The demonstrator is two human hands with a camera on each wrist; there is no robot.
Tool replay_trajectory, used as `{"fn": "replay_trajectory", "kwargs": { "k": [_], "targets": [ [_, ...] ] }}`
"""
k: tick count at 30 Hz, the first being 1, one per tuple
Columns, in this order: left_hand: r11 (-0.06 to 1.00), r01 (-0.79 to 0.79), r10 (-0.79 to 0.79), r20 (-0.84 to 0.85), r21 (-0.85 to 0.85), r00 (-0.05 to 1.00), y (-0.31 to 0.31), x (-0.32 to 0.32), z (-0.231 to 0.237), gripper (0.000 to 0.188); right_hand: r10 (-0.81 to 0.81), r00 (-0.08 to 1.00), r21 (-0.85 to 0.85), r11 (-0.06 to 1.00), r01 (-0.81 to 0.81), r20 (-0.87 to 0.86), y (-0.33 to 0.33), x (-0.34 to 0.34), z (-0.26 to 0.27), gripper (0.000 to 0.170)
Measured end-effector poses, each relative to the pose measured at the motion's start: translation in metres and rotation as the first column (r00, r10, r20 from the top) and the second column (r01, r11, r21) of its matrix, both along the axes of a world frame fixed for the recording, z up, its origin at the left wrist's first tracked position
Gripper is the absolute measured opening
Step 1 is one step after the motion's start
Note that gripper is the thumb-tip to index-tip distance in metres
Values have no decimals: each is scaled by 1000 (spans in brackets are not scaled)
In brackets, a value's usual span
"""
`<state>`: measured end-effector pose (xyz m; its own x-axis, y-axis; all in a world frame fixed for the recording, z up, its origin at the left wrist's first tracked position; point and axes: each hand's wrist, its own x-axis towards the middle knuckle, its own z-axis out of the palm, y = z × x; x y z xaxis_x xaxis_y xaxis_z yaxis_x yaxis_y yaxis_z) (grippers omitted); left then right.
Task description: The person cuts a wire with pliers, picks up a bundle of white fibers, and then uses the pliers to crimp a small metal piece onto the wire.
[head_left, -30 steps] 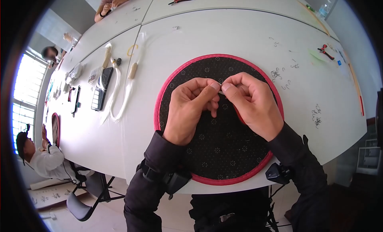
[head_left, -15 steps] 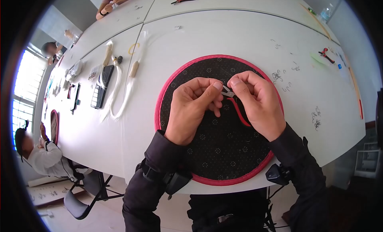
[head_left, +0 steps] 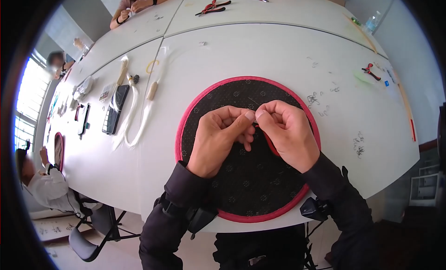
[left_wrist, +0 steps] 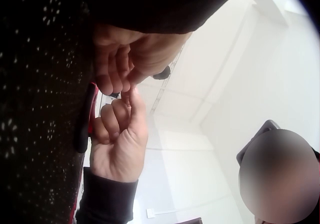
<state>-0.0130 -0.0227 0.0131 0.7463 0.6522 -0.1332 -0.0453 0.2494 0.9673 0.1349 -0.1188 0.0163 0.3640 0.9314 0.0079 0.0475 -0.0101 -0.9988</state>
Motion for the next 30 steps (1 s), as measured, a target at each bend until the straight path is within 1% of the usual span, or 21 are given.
{"fn": "replay_trajectory", "kwargs": {
  "k": [4,5,8,9,12,16,17,19,20,22,25,29,30],
  "targets": [
    [1000,7,-7,1,-19,1000,-1,1,3,22,-2,998,37,999,4,-56,0,-1,1,21],
    [1000,10,-9,6,-17,1000,-1,1,2,22,8,1000,6,1000,-7,-26,0,1,2,20],
    [1000,10,-10,14,-27,1000,-1,1,0,19,5,999,25,1000,-4,-53,-1,-1,4,20],
    [999,9,-9,22,-33,1000,-1,1,0,19,-14,999,5,1000,14,-52,0,-2,3,20],
    [998,21,-19,38,-55,999,-1,0,-1,18,-12,999,-35,999,14,50,0,1,0,20],
    [998,3,-1,39,-58,999,-2,2,0,19,-37,999,-15,999,38,27,-1,-2,2,21],
    [998,-11,13,40,-56,999,-3,2,2,20,-46,997,-13,999,47,57,0,-2,0,20],
    [1000,9,-9,3,-22,1000,-2,1,4,21,-59,992,-6,998,60,116,0,-2,-5,19],
    [1000,17,-17,-17,-5,1000,-2,0,5,22,-60,992,-2,998,61,114,0,-3,-4,19],
    [1000,25,-24,4,-12,1000,-1,0,1,21,-59,992,5,998,59,107,-1,-5,-1,19],
    [999,41,-40,46,-20,998,0,0,-3,20,-72,986,-4,997,73,152,0,-5,-5,19],
    [999,42,-41,35,-29,999,0,1,-4,20,-91,974,0,996,93,208,1,-4,-8,18],
    [999,38,-38,24,-20,999,-2,2,-2,20,-94,977,-2,995,96,190,1,-5,-8,18]
  ]
}}
